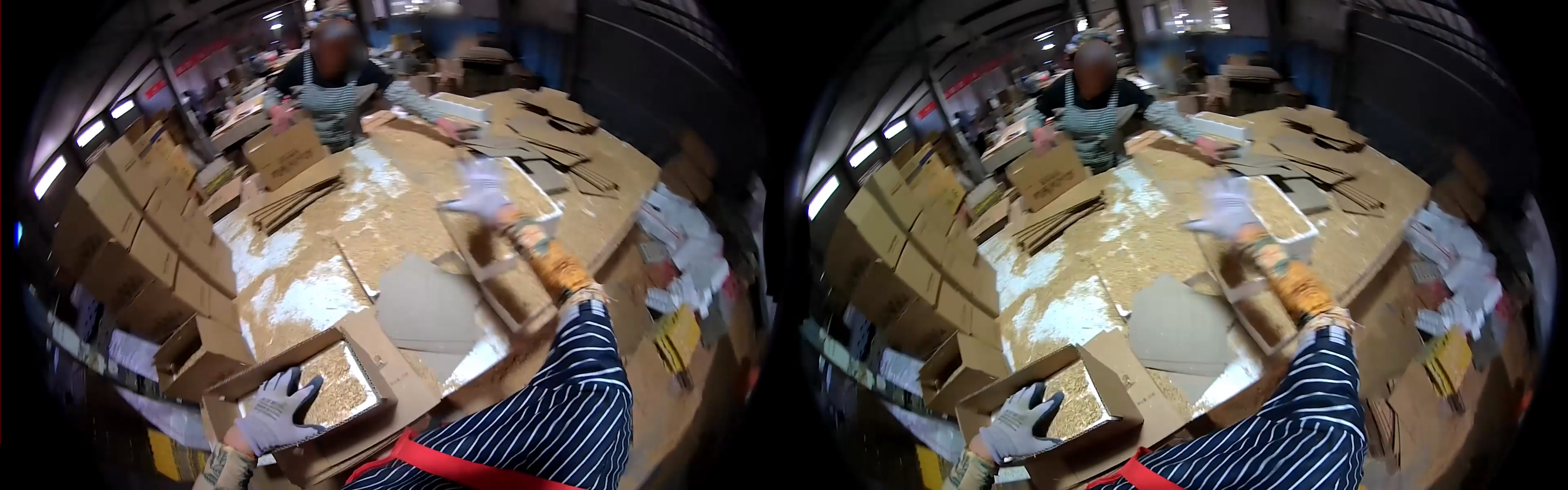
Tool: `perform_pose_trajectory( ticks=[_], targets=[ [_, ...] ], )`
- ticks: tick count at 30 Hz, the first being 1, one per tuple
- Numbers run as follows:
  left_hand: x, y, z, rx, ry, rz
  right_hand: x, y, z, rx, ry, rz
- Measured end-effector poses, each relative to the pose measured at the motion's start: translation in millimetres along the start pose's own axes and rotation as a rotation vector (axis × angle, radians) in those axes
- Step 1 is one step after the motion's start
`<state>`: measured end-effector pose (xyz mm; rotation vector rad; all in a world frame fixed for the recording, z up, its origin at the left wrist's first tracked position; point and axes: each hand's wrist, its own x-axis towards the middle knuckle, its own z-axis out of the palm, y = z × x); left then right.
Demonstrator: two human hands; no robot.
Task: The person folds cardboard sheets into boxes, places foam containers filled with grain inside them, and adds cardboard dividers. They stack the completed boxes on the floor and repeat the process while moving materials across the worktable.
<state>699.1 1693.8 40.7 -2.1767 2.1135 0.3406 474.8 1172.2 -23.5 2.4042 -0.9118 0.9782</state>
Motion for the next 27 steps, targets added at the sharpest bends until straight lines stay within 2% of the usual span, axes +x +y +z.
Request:
perform_pose_trajectory(
  ticks=[3,5,7,8,14,15,16,18,20,22,23,24,26,27],
  targets=[
    [6,-19,13,-0.080,-0.068,-0.027,17,123,-1,0.456,-0.630,-0.266],
    [8,-16,26,-0.055,-0.174,-0.043,-2,136,41,0.205,-0.786,0.266],
    [14,-26,53,-0.129,-0.230,-0.095,-25,137,54,-0.121,-0.922,0.848],
    [20,-35,60,-0.198,-0.258,-0.105,-19,123,33,-0.109,-0.941,0.870],
    [34,-33,74,-0.085,-0.449,-0.127,-35,95,-1,0.073,-0.813,0.749],
    [33,-34,69,-0.082,-0.490,-0.130,-31,78,-22,0.153,-0.726,0.585],
    [30,-39,65,-0.138,-0.438,-0.063,-28,57,-44,0.233,-0.645,0.415],
    [21,-35,26,-0.844,-0.521,-0.289,1,1,-114,0.423,-0.632,0.217],
    [-26,-30,-3,-0.970,-0.214,-0.260,14,-48,-144,1.076,-0.484,0.066],
    [-79,-20,-11,-0.740,0.016,-0.244,28,-119,-202,1.421,-0.604,0.049],
    [-106,-9,-1,-0.586,0.295,-0.280,28,-155,-225,1.525,-0.682,0.018],
    [-120,-3,5,-0.517,0.365,-0.347,29,-189,-243,1.628,-0.754,-0.013],
    [-139,3,14,-0.182,0.385,-0.379,28,-249,-246,1.708,-0.753,-0.331],
    [-147,-7,34,-0.099,0.517,-0.300,24,-280,-240,1.716,-0.734,-0.469]
  ],
)
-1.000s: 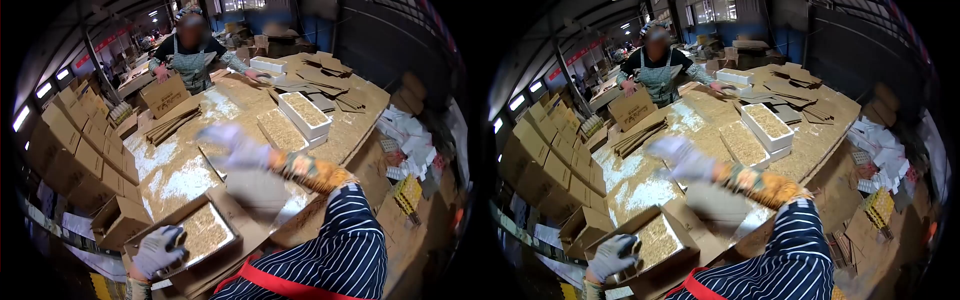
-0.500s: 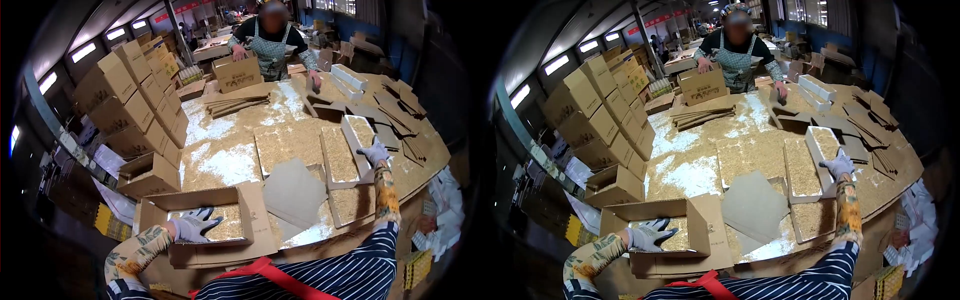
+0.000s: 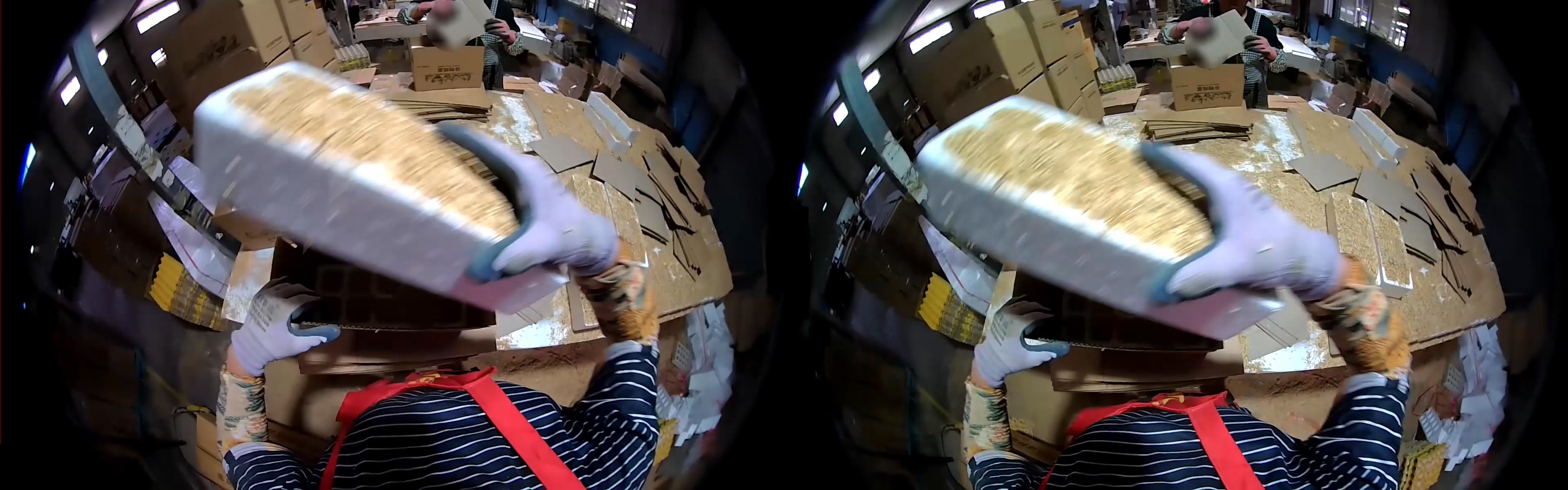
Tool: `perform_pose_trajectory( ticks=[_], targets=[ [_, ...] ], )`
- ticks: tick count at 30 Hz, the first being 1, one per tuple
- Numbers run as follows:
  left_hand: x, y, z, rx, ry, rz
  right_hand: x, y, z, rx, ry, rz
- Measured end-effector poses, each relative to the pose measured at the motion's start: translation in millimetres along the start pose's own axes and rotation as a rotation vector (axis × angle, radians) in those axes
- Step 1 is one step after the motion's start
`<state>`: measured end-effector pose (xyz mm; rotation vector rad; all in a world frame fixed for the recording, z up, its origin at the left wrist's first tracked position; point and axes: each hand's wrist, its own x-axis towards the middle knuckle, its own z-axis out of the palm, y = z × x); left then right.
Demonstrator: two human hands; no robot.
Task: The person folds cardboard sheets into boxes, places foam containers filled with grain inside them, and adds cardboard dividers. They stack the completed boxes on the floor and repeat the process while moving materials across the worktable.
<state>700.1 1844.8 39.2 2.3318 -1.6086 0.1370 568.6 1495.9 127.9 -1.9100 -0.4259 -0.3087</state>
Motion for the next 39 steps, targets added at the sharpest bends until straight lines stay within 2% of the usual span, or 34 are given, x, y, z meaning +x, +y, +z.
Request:
perform_pose_trajectory(
  ticks=[1,3,4,5,8,9,11,12,13,15,17,19,20,22,23,25,26,27,29,30,31,32,33,35,36,37,38,39],
  targets=[
    [-20,-18,17,-0.046,0.133,0.025,16,9,19,-0.023,-0.086,-0.086],
    [-32,-18,16,-0.108,0.226,0.066,38,11,43,-0.225,-0.240,-0.182],
    [-40,-25,22,-0.112,0.309,0.033,37,18,50,-0.391,-0.233,-0.210],
    [-49,-35,31,-0.114,0.393,0.002,31,18,51,-0.585,-0.261,-0.156],
    [-66,-51,40,-0.240,0.540,0.046,5,32,55,-0.809,-0.335,-0.043],
    [-67,-54,43,-0.314,0.612,0.100,-1,34,58,-0.825,-0.333,-0.025],
    [-76,-56,47,-0.376,0.621,0.014,-1,32,68,-0.874,-0.338,-0.033],
    [-81,-59,57,-0.394,0.705,-0.033,-1,38,74,-0.895,-0.351,-0.018],
    [-83,-61,73,-0.222,0.920,-0.122,0,43,77,-0.907,-0.321,-0.053],
    [-69,-54,80,-0.218,1.052,-0.104,-1,53,73,-0.919,-0.347,-0.035],
    [-62,-45,72,-0.114,1.030,-0.054,-8,56,71,-0.907,-0.311,-0.022],
    [-47,-42,75,-0.180,1.217,-0.113,-20,73,65,-0.965,-0.238,-0.087],
    [-60,-50,61,-0.253,1.313,-0.234,-24,76,65,-0.973,-0.266,-0.070],
    [-40,-33,11,-0.445,1.509,-0.192,-31,84,74,-0.933,-0.228,-0.143],
    [2,-6,-14,-0.567,1.623,-0.009,-33,87,76,-0.923,-0.238,-0.167],
    [38,47,-37,-0.246,0.815,-0.146,-35,93,76,-0.869,-0.160,-0.249],
    [53,42,-37,-0.316,0.523,-0.119,-36,88,65,-0.770,-0.101,-0.238],
    [71,42,-32,-0.283,0.261,-0.060,-34,84,51,-0.670,-0.040,-0.229],
    [95,40,-15,-0.102,-0.021,-0.043,-50,116,8,-0.784,0.304,-0.299],
    [101,34,-9,-0.067,-0.142,-0.056,-68,116,-20,-0.837,0.380,-0.120],
    [105,27,-3,-0.031,-0.261,-0.074,-87,157,-45,-0.931,0.456,0.067],
    [110,23,2,-0.019,-0.259,-0.100,-111,193,-70,-0.959,0.423,0.243],
    [114,19,8,0.011,-0.315,-0.091,-147,250,-85,-1.002,0.358,0.586],
    [120,19,16,0.035,-0.418,-0.107,-202,319,-109,-0.996,0.075,0.986],
    [123,21,22,0.057,-0.439,-0.094,-228,332,-104,-1.040,0.081,0.964],
    [125,19,31,0.071,-0.463,-0.081,-246,354,-94,-1.209,0.104,0.839],
    [127,11,44,-0.131,-0.556,-0.214,-233,342,-95,-1.135,0.061,0.943],
    [119,7,51,-0.131,-0.559,-0.235,-218,328,-99,-1.058,0.020,1.048]
  ],
)
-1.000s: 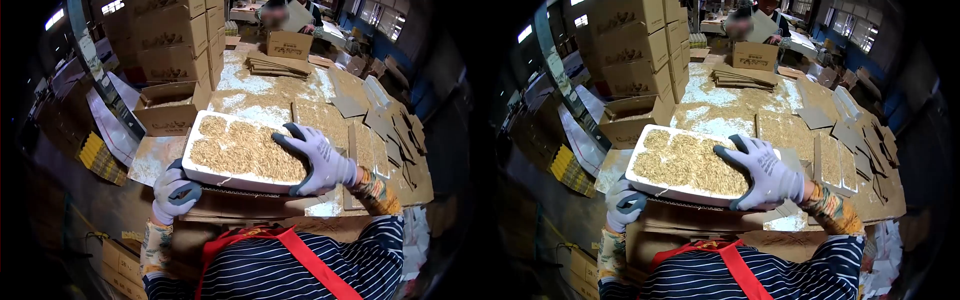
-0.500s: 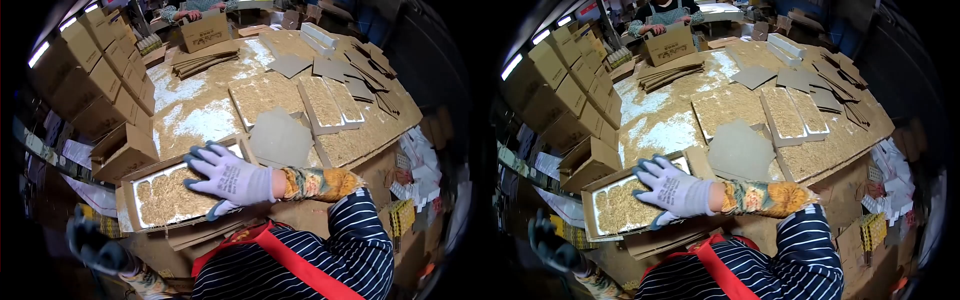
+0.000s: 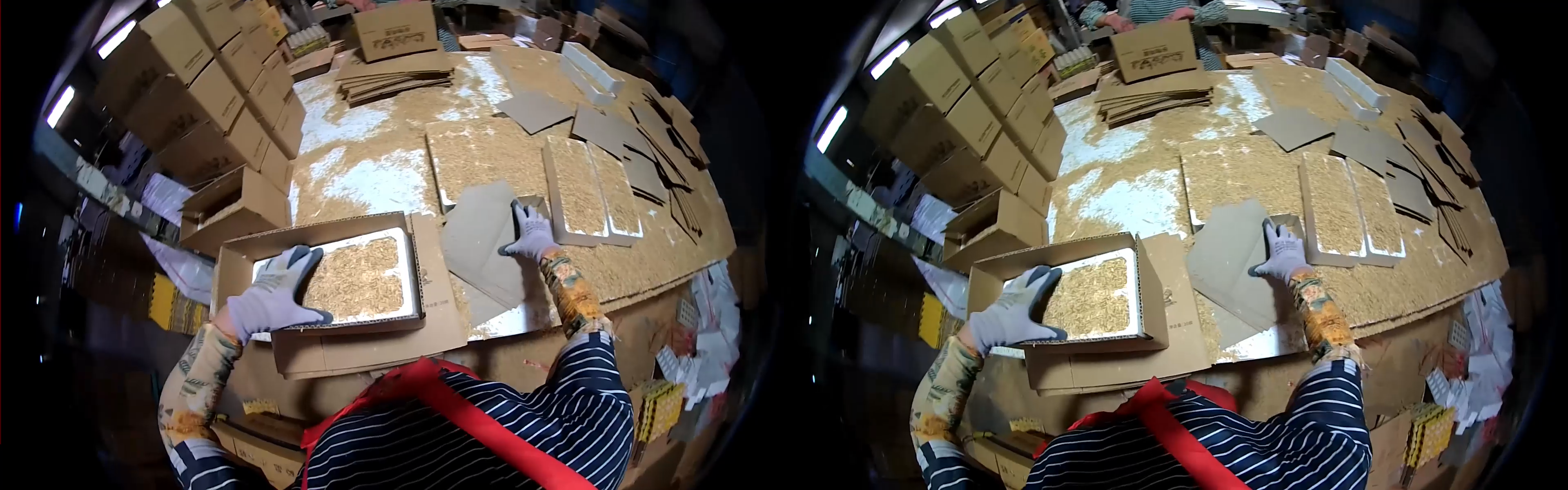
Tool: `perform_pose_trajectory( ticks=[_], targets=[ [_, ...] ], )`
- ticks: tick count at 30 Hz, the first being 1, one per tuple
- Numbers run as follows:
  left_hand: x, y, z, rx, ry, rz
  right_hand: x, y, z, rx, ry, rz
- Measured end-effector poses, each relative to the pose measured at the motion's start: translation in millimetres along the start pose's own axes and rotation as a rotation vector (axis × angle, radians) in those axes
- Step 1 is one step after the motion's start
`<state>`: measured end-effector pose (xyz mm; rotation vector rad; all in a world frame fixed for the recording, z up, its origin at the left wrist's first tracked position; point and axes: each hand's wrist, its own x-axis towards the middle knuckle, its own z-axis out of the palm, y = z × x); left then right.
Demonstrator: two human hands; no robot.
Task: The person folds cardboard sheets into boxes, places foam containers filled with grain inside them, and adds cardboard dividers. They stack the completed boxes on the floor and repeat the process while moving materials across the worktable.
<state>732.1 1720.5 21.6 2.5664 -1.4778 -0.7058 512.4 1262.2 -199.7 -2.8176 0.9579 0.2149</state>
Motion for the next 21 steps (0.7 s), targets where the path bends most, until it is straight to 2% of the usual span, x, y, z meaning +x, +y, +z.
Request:
perform_pose_trajectory(
  ticks=[2,5,6,7,8,9,10,11,12,14,15,16,17,18,20,21],
  targets=[
    [-5,7,11,0.260,0.022,0.019,9,-3,-10,-0.155,0.089,0.006],
    [-19,16,17,0.283,0.045,0.024,8,-15,-66,-0.358,0.236,-0.026],
    [-19,12,16,0.253,0.064,0.043,16,-11,-86,-0.326,0.315,-0.034],
    [-15,1,22,0.220,0.099,0.073,20,1,-105,-0.064,0.539,-0.189],
    [-11,-10,26,0.185,0.134,0.103,3,-15,-146,0.324,0.601,-0.240],
    [-8,-8,21,0.156,0.158,0.080,-13,-34,-185,0.585,0.742,-0.375],
    [-1,-11,18,0.141,0.148,0.061,-51,-58,-240,0.718,0.549,-0.162],
    [2,-6,11,0.128,0.108,0.009,-72,-69,-265,1.092,0.589,-0.310],
    [4,0,8,0.113,0.066,-0.041,-99,-101,-284,1.438,0.576,-0.566],
    [11,1,13,0.214,0.112,-0.056,-120,-139,-297,1.372,0.364,-0.773],
    [14,15,-2,0.136,-0.120,-0.186,-141,-171,-301,1.180,0.202,-0.743],
    [14,25,-16,0.060,-0.356,-0.311,-146,-200,-297,0.886,0.235,-0.840],
    [21,-5,17,0.125,-0.058,-0.047,-151,-228,-293,0.608,0.294,-0.941],
    [6,12,9,0.237,0.077,-0.039,-139,-247,-280,0.200,0.528,-1.143],
    [-5,17,20,0.285,0.163,-0.054,-138,-271,-258,0.123,0.535,-1.094],
    [-10,9,37,0.327,0.343,0.016,-137,-279,-248,0.042,0.542,-1.069]
  ],
)
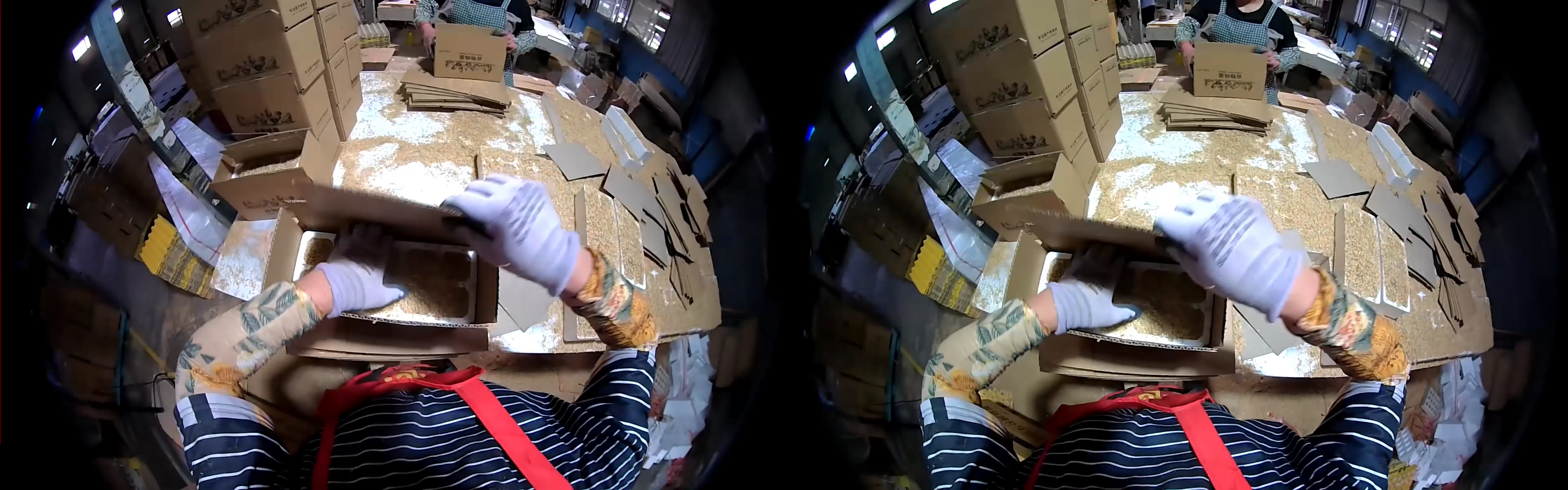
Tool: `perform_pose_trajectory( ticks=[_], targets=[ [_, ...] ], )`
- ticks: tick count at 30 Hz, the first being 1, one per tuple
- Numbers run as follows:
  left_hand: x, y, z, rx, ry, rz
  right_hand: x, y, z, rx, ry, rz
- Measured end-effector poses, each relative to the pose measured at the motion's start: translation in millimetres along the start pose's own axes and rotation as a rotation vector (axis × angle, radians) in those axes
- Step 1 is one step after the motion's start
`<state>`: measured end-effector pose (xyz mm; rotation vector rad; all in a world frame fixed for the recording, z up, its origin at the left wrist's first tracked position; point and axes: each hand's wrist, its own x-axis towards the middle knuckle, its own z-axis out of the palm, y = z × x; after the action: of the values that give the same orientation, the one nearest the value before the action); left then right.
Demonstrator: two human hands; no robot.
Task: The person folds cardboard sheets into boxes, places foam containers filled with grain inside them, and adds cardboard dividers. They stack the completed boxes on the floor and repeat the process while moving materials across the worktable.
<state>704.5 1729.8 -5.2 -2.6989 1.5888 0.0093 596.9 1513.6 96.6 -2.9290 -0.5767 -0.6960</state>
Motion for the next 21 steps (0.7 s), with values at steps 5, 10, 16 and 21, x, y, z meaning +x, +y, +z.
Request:
perform_pose_trajectory(
  ticks=[5,10,16,21],
  targets=[
    [0,-2,-10,-0.095,-0.087,0.067,15,-31,34,-0.214,-0.060,-0.071],
    [-2,3,-29,-0.077,-0.284,0.005,41,-37,53,-0.234,-0.173,-0.099],
    [-40,-6,-52,-0.282,0.235,-0.137,30,-40,90,-0.173,-0.328,-0.064],
    [-93,-131,-7,-1.625,0.954,-0.262,-4,-64,106,0.400,-0.608,0.004]
  ],
)
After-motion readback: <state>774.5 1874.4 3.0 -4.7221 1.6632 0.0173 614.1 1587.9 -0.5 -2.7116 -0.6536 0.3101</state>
